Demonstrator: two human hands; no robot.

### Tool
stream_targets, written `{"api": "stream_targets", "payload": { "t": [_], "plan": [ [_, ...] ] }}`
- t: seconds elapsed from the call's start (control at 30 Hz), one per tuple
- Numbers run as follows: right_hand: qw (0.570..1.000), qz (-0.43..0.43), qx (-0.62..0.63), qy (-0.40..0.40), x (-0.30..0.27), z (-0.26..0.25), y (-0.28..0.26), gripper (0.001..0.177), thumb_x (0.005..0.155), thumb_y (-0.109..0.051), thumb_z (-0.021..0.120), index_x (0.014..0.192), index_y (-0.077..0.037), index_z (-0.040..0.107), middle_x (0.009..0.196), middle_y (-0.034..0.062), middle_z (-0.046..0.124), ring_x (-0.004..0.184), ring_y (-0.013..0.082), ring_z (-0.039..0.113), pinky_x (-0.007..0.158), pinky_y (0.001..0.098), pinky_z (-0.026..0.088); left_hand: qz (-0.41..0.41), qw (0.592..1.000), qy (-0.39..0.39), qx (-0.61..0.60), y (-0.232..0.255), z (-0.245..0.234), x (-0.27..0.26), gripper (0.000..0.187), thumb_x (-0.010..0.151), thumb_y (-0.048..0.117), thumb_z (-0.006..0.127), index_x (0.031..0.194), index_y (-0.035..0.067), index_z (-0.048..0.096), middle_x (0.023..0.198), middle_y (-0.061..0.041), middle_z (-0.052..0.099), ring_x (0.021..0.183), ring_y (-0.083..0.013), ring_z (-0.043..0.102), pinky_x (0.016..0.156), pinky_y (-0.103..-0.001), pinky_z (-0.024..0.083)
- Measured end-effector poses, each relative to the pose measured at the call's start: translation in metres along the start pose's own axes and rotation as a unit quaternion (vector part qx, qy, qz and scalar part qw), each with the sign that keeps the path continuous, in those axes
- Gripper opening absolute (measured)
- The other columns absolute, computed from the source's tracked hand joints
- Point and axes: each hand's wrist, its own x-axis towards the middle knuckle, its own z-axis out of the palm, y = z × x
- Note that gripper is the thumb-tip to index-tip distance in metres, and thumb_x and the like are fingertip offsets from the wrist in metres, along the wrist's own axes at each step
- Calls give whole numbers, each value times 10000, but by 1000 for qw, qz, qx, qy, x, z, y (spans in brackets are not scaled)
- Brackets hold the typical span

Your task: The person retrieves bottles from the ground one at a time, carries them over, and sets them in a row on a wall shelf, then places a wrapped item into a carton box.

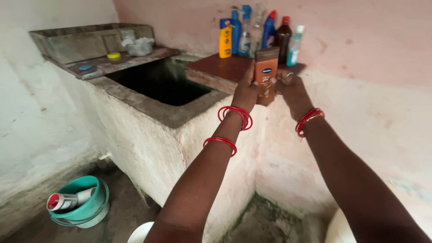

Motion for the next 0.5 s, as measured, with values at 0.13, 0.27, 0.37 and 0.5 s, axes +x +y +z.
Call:
{"api": "stream_targets", "payload": {
  "t": [0.13,0.27,0.37,0.5],
  "plan": [
    [997,-3,56,-53,56,-1,12,303,1026,-178,591,1295,-38,608,1217,31,702,1123,139,651,984,341,514,66,997,2,46,-27,-24,37,698,941,-42,468,1601,155,360,1484,-163,595,1359,-229,572,1113,-352,419],
    [997,34,43,-59,112,5,31,313,1008,-207,605,1288,-72,634,1223,16,688,1144,122,636,993,338,496,16,993,23,117,-47,-42,84,613,967,44,557,1557,153,431,1342,-150,689,1242,-235,666,1050,-355,484],
    [996,19,44,-76,149,5,50,313,1011,-214,607,1283,-61,631,1222,23,698,1141,132,641,992,341,500,-51,972,71,217,-71,-50,109,522,944,140,658,1457,157,561,1211,-139,733,1129,-266,700,980,-371,519],
    [994,22,49,-93,187,10,78,314,1012,-222,617,1283,-65,636,1216,22,702,1138,136,642,993,349,497,-39,975,101,195,-114,-55,133,453,898,138,702,1346,103,644,1170,-125,765,1109,-248,744,943,-367,557]
  ]
}}
